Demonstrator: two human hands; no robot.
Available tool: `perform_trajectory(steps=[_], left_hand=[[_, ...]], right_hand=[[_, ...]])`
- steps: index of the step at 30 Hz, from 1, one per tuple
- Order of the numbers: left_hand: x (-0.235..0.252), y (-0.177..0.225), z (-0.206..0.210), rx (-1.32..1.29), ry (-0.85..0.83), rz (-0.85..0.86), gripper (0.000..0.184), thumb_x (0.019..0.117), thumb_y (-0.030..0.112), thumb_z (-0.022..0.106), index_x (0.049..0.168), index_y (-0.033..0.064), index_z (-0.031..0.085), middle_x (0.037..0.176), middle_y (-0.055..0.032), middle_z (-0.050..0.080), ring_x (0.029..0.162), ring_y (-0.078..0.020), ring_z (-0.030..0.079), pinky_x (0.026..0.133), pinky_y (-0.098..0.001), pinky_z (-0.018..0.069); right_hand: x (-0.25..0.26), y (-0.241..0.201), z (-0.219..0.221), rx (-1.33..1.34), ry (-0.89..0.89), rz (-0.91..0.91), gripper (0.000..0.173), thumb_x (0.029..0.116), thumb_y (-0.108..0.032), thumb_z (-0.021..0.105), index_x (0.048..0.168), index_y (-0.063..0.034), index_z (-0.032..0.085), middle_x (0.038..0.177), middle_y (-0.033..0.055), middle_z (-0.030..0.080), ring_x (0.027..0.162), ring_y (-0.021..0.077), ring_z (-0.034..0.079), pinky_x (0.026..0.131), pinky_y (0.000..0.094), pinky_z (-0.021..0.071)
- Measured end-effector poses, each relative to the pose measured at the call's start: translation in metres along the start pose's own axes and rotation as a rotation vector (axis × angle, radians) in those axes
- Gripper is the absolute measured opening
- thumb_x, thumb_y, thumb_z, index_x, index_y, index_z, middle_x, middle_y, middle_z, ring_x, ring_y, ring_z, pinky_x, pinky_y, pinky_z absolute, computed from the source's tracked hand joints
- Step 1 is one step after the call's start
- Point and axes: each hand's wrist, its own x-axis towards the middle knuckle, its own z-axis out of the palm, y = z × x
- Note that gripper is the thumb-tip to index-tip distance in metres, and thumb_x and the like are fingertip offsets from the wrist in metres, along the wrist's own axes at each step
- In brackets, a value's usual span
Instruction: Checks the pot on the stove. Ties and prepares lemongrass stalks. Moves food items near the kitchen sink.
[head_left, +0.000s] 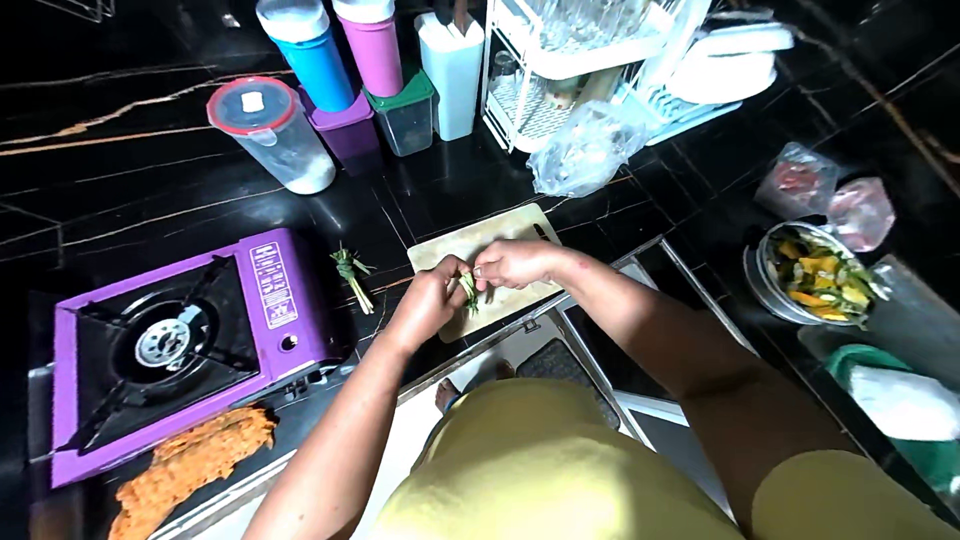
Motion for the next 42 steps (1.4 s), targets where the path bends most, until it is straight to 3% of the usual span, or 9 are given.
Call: perform_trajectory(steps=[5,9,19,25,28,30,33,36,42], left_hand=[[-0.002,-0.004,0.016,0.043,0.181,0.111,0.019,0.094,0.007,0.068,0.111,0.0001,0.069,0.102,-0.0115,0.074,0.091,-0.0208,0.073,0.086,-0.0418,0.0601],[0.001,-0.005,0.024,0.051,0.304,0.188,0.016,0.0925,0.004,0.067,0.105,-0.0018,0.075,0.103,-0.0124,0.077,0.104,-0.0249,0.074,0.107,-0.047,0.051],[0.003,-0.009,0.027,-0.069,0.218,0.13,0.015,0.0962,0.01,0.065,0.104,0.0042,0.076,0.101,-0.0072,0.075,0.1,-0.0157,0.071,0.095,-0.0368,0.0569],[0.015,0.0,0.03,0.083,0.124,0.009,0.015,0.0941,0.002,0.063,0.105,-0.003,0.073,0.109,-0.0187,0.072,0.116,-0.0337,0.065,0.102,-0.0492,0.0514],[0.02,0.0,0.03,0.044,0.121,-0.141,0.019,0.0943,0.006,0.066,0.109,-0.0033,0.073,0.124,-0.0217,0.067,0.13,-0.0376,0.055,0.111,-0.0529,0.0435],[0.022,-0.002,0.03,-0.043,0.151,-0.259,0.023,0.0944,0.007,0.066,0.114,-0.004,0.072,0.131,-0.0216,0.062,0.131,-0.0367,0.053,0.111,-0.053,0.0426],[0.024,0.0,0.029,-0.205,0.225,-0.408,0.017,0.0955,0.008,0.065,0.107,-0.0033,0.071,0.135,-0.0198,0.059,0.127,-0.0317,0.055,0.106,-0.0499,0.0463],[0.025,0.008,0.031,-0.374,0.267,-0.496,0.011,0.0963,0.009,0.064,0.098,-0.0006,0.069,0.132,-0.0162,0.059,0.12,-0.0246,0.059,0.098,-0.0448,0.0519],[0.026,0.024,0.026,-0.59,0.317,-0.581,0.009,0.0932,0.009,0.067,0.085,0.0033,0.069,0.125,-0.0101,0.065,0.118,-0.0191,0.059,0.097,-0.0428,0.0506]], right_hand=[[-0.002,0.018,0.015,0.489,0.046,0.001,0.031,0.1114,-0.021,0.041,0.094,-0.0043,0.06,0.053,-0.008,0.032,0.038,-0.0001,0.029,0.038,0.0144,0.0277],[0.0,0.032,0.016,0.674,-0.001,-0.042,0.03,0.1115,-0.022,0.039,0.093,-0.0077,0.058,0.052,-0.0093,0.033,0.038,-0.0006,0.031,0.039,0.0138,0.0308],[0.0,0.045,0.022,0.978,-0.068,-0.003,0.03,0.1118,-0.024,0.038,0.092,-0.0096,0.055,0.053,-0.0095,0.035,0.038,-0.0018,0.034,0.038,0.0125,0.0332],[0.001,0.042,0.024,0.604,0.143,-0.009,0.032,0.1124,-0.028,0.039,0.094,-0.0083,0.057,0.056,-0.0067,0.038,0.043,0.0027,0.038,0.044,0.0166,0.0376],[-0.01,0.029,0.022,-0.053,0.551,-0.007,0.034,0.1086,-0.033,0.052,0.112,-0.0029,0.067,0.093,0.0096,0.065,0.085,0.019,0.064,0.081,0.0397,0.0539],[-0.019,0.027,0.031,-0.431,0.952,-0.137,0.034,0.1011,-0.037,0.064,0.118,-0.0083,0.072,0.129,0.0144,0.064,0.12,0.0338,0.06,0.103,0.059,0.0453],[-0.022,0.025,0.045,-0.682,1.405,-0.477,0.019,0.0965,-0.031,0.068,0.104,-0.0161,0.077,0.119,0.0112,0.066,0.118,0.0361,0.057,0.105,0.0608,0.0373],[-0.011,0.026,0.067,-0.589,1.316,-0.534,0.014,0.0944,-0.029,0.072,0.098,-0.0172,0.079,0.101,0.0047,0.072,0.1,0.0254,0.064,0.094,0.0521,0.0448],[0.007,0.037,0.068,0.016,0.977,-0.482,0.03,0.0938,-0.016,0.074,0.118,0.0002,0.068,0.103,0.0146,0.072,0.09,0.02,0.071,0.083,0.0377,0.0608]])
